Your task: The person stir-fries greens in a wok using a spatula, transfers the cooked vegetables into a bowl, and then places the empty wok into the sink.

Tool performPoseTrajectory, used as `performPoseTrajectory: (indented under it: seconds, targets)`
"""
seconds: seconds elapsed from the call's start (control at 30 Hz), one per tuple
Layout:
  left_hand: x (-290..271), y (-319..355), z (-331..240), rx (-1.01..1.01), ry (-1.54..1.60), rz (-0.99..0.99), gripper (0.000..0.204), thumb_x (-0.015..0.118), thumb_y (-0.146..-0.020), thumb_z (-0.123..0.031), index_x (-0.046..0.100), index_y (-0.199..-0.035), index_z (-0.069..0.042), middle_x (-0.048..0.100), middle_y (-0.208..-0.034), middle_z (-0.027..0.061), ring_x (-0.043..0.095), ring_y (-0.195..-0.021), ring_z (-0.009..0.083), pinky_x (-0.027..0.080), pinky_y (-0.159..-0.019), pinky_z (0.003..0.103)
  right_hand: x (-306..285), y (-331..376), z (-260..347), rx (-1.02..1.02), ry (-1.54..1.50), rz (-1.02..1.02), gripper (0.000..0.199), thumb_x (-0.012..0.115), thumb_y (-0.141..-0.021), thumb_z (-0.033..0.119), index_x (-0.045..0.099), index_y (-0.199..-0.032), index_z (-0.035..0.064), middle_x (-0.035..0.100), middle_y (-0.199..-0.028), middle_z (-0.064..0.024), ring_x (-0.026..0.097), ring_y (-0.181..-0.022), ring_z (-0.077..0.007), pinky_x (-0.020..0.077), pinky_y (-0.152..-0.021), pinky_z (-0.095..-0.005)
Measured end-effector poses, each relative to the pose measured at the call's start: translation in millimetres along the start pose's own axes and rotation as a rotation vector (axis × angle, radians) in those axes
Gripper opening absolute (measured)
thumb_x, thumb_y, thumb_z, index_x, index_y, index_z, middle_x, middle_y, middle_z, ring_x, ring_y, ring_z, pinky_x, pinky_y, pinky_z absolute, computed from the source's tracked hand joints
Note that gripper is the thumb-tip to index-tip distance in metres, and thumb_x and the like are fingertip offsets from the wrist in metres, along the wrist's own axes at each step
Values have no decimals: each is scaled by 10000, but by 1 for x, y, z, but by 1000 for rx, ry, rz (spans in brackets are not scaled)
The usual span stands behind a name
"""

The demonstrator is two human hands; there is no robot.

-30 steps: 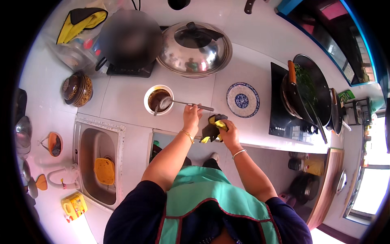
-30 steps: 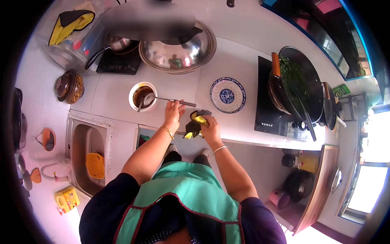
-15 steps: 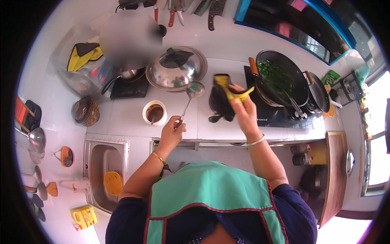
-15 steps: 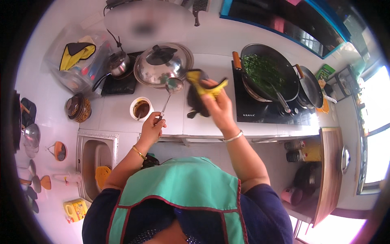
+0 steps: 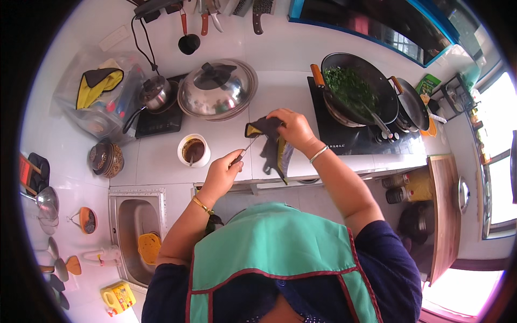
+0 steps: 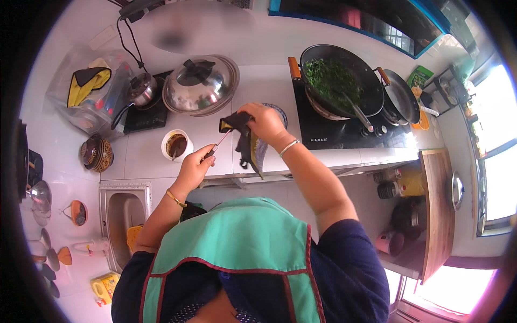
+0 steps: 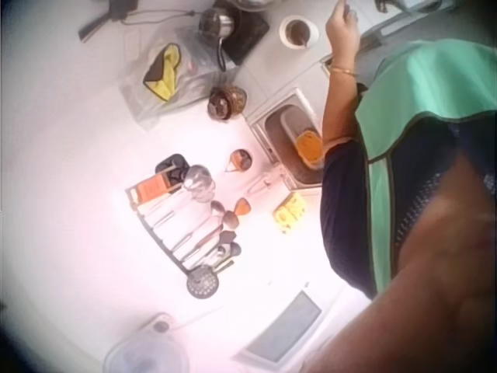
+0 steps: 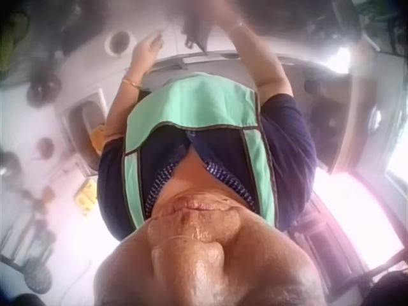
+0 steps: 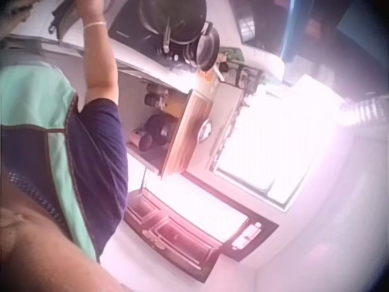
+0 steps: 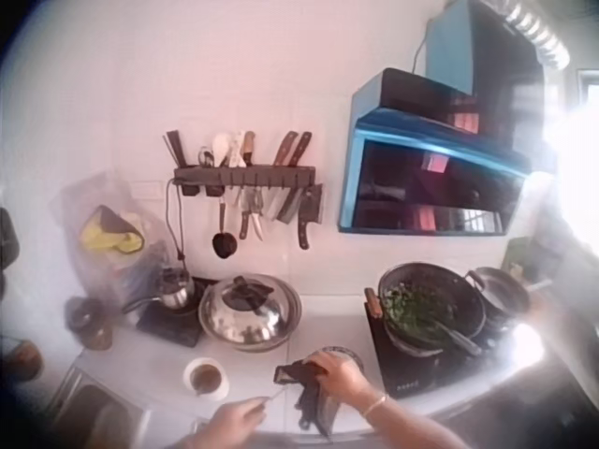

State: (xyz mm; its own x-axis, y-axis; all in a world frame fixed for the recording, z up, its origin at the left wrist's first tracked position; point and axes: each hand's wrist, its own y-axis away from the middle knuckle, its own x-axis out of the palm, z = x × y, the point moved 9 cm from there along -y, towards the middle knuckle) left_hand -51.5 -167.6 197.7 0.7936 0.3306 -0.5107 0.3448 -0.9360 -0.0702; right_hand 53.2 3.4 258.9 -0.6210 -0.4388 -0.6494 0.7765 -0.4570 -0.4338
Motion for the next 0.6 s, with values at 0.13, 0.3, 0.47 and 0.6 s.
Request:
performPoseTrajectory:
  seconds: [0.13, 0.3, 0.47, 0.6]
  targets:
    - [36, -6, -4, -184, 539, 71, 343, 507, -939, -93, 527, -1272, -15, 595, -772, -4, 436, -522, 30, 382, -469, 199, 8, 16, -68, 518, -594, -512, 232, 572, -834, -28, 610, -1057, 24, 632, -772, -37, 564, -700, -104, 458, -636, -266]
    - [43, -10, 6, -175, 388, -101, 357, 554, -896, -88, 539, -1238, 9, 643, -761, 23, 470, -510, 57, 398, -490, 229, 73, 15, -68, 734, -1369, -673, 185, 551, -950, 159, 571, -1097, 49, 630, -952, -33, 627, -826, -158, 532, -707, -297]
    - [34, 1, 20, -225, 357, -166, 337, 545, -903, -76, 542, -1227, 15, 649, -768, 35, 466, -486, 52, 383, -452, 219, 92, 19, -36, 800, -1446, -415, 170, 561, -938, 137, 560, -1061, 20, 629, -877, -46, 616, -726, -165, 518, -636, -318]
    - [31, 3, 27, -227, 411, -227, 310, 535, -910, -63, 546, -1209, 17, 652, -781, 41, 457, -474, 42, 372, -427, 208, 121, 28, -46, 839, -1447, -390, 159, 569, -920, 133, 558, -1030, 19, 630, -842, -51, 620, -721, -167, 519, -636, -312]
